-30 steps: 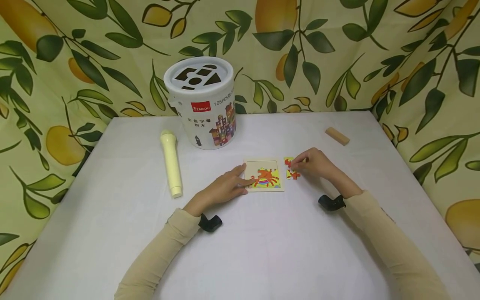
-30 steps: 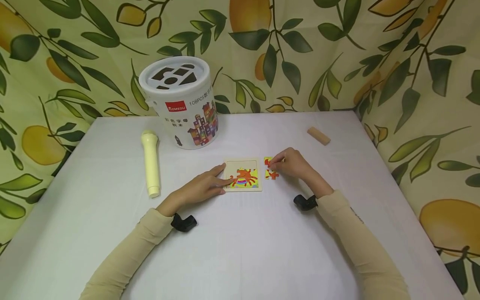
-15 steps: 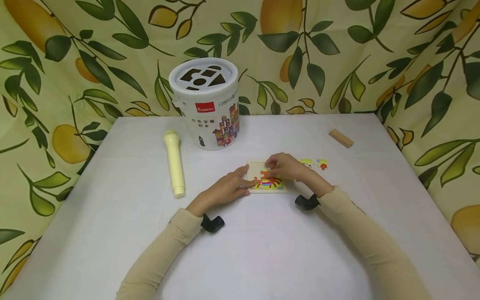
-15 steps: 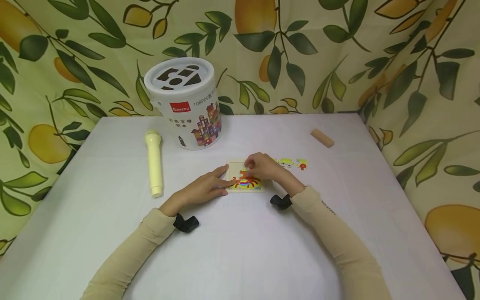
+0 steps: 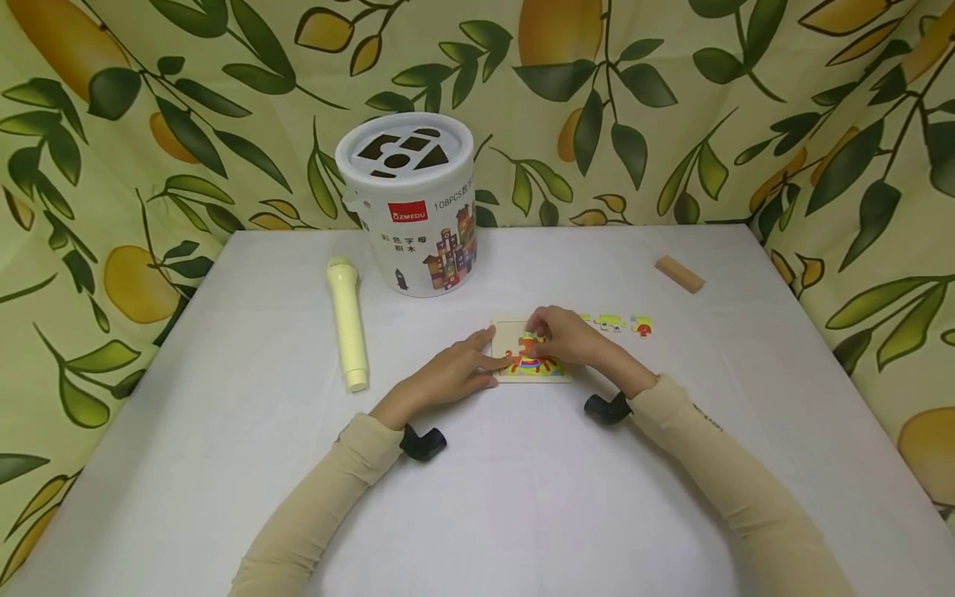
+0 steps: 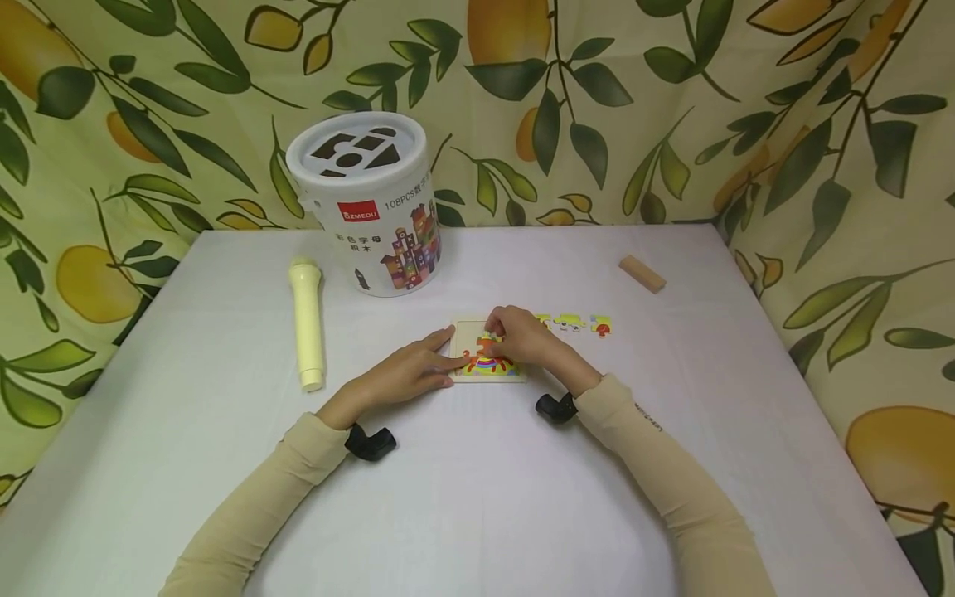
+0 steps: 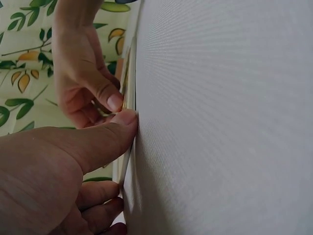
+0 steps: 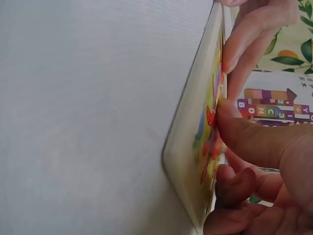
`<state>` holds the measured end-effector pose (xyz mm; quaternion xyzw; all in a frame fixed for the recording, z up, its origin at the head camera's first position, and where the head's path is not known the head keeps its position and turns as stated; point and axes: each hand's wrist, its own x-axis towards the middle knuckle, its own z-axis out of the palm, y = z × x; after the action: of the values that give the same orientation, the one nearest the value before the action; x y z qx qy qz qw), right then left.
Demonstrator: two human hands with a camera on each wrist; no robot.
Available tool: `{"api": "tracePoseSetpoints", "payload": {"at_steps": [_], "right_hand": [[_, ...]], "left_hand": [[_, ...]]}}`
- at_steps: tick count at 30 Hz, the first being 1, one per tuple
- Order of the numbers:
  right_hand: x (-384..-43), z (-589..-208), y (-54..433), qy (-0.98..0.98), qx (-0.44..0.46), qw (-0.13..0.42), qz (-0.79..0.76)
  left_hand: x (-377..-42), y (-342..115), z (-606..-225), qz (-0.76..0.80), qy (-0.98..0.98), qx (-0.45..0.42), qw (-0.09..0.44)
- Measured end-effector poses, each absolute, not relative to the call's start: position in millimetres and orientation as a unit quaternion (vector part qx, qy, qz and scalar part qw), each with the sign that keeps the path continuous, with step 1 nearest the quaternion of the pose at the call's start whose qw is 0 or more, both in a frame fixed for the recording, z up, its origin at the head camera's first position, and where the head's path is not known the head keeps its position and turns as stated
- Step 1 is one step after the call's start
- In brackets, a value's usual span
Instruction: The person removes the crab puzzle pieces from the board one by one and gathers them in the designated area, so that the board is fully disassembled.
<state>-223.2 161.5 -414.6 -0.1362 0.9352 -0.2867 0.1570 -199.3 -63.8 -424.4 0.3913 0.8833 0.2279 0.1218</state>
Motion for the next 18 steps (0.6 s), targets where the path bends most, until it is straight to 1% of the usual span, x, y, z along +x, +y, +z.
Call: {"api": "tracePoseSetpoints", "payload": {"at_steps": [3, 12, 18], "right_hand": [[-223, -416, 162, 0.935, -0.142, 0.143, -0.291], [-229, -417, 168, 0.92, -0.152, 0.133, -0.335], [-236, -419, 174, 0.898, -0.133, 0.154, -0.39]], "left_hand": [[-199, -63, -424, 0.228, 0.884, 0.388, 0.124], [-199, -63, -424, 0.231, 0.885, 0.383, 0.132], [-199, -63, -424, 0.235, 0.885, 0.378, 0.137]]}}
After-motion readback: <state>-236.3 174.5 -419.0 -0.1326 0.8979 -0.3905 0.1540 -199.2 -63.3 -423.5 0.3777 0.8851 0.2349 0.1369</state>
